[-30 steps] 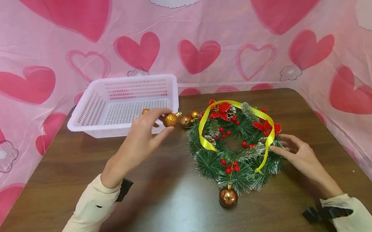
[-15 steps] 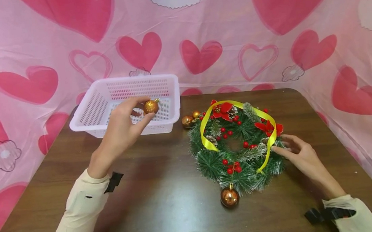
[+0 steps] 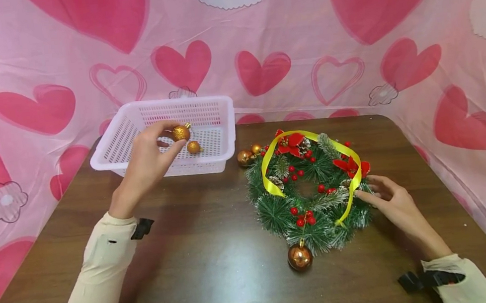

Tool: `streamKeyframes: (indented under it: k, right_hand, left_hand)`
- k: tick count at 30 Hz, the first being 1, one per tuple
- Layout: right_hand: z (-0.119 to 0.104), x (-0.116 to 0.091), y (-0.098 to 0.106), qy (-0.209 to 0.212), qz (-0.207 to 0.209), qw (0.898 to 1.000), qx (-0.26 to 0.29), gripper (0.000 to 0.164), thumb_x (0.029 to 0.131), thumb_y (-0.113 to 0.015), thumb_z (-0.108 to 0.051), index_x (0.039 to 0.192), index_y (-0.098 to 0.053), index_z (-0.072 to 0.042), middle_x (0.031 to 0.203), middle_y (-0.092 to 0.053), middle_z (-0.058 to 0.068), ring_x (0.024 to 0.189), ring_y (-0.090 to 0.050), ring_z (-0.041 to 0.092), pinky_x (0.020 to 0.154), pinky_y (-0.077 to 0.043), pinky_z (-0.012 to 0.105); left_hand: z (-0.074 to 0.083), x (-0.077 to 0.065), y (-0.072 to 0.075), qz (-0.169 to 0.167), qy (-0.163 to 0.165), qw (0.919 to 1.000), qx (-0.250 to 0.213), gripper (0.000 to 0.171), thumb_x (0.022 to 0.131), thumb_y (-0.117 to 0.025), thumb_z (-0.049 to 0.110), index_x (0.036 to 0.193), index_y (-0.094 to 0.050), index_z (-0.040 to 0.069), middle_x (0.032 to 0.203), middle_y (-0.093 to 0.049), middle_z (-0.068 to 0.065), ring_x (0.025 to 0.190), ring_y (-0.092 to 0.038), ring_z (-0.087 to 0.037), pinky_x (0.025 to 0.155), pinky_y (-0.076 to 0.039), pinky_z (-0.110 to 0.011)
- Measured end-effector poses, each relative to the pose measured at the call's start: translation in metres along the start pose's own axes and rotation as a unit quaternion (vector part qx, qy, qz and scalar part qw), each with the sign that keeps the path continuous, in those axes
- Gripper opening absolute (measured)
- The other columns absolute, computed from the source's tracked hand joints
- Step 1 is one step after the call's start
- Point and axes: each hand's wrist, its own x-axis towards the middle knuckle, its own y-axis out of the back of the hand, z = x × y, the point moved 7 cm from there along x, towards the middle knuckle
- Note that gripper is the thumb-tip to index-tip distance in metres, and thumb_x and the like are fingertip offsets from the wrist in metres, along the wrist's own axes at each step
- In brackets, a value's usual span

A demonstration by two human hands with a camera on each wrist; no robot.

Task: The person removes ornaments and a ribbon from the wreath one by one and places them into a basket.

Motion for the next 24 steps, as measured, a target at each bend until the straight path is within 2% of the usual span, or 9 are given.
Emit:
streamKeyframes:
  k: [4,13,18,24]
  right_hand:
    - [0.0,0.0,0.0,0.0,-0.004,1.0,0.002,0.073,0.095,-0.061,-0.049,0.151,-0.037,-0.008,0.143,-0.048,0.027,0.122,-0.051,0.039,0.094,-0.044,0.056]
    - [0.001,0.0,0.0,-0.002,-0.005,1.0,-0.002,0.073,0.095,-0.062,-0.049,0.151,-0.037,-0.01,0.143,-0.049,0.025,0.122,-0.051,0.036,0.087,-0.046,0.039]
    - [0.001,0.0,0.0,-0.002,-0.003,1.0,-0.001,0.074,0.095,-0.062,-0.049,0.151,-0.037,-0.009,0.143,-0.049,0.025,0.123,-0.051,0.037,0.09,-0.045,0.045]
    - [0.0,0.0,0.0,-0.003,-0.005,1.0,0.004,0.075,0.095,-0.062,-0.05,0.152,-0.036,-0.009,0.144,-0.048,0.026,0.123,-0.051,0.038,0.095,-0.043,0.054]
  left_hand:
    - [-0.015,0.002,-0.001,0.005,0.013,0.9999,0.004,0.032,0.086,-0.075,0.004,0.116,-0.065,-0.004,0.109,-0.069,-0.017,0.097,-0.067,-0.028,0.077,-0.055,-0.045]
    - [-0.045,0.003,-0.003,0.001,0.066,0.9978,-0.003,0.034,0.087,-0.075,0.004,0.118,-0.064,-0.004,0.113,-0.068,-0.02,0.1,-0.069,-0.034,0.081,-0.056,-0.047]
    - [-0.064,0.002,-0.004,-0.005,0.096,0.9954,-0.002,0.034,0.088,-0.074,0.005,0.119,-0.064,-0.004,0.115,-0.068,-0.022,0.102,-0.068,-0.036,0.084,-0.055,-0.047]
    - [-0.079,-0.001,-0.007,-0.014,0.104,0.9944,0.006,0.034,0.088,-0.074,0.006,0.118,-0.063,-0.006,0.114,-0.067,-0.023,0.102,-0.068,-0.038,0.085,-0.055,-0.049]
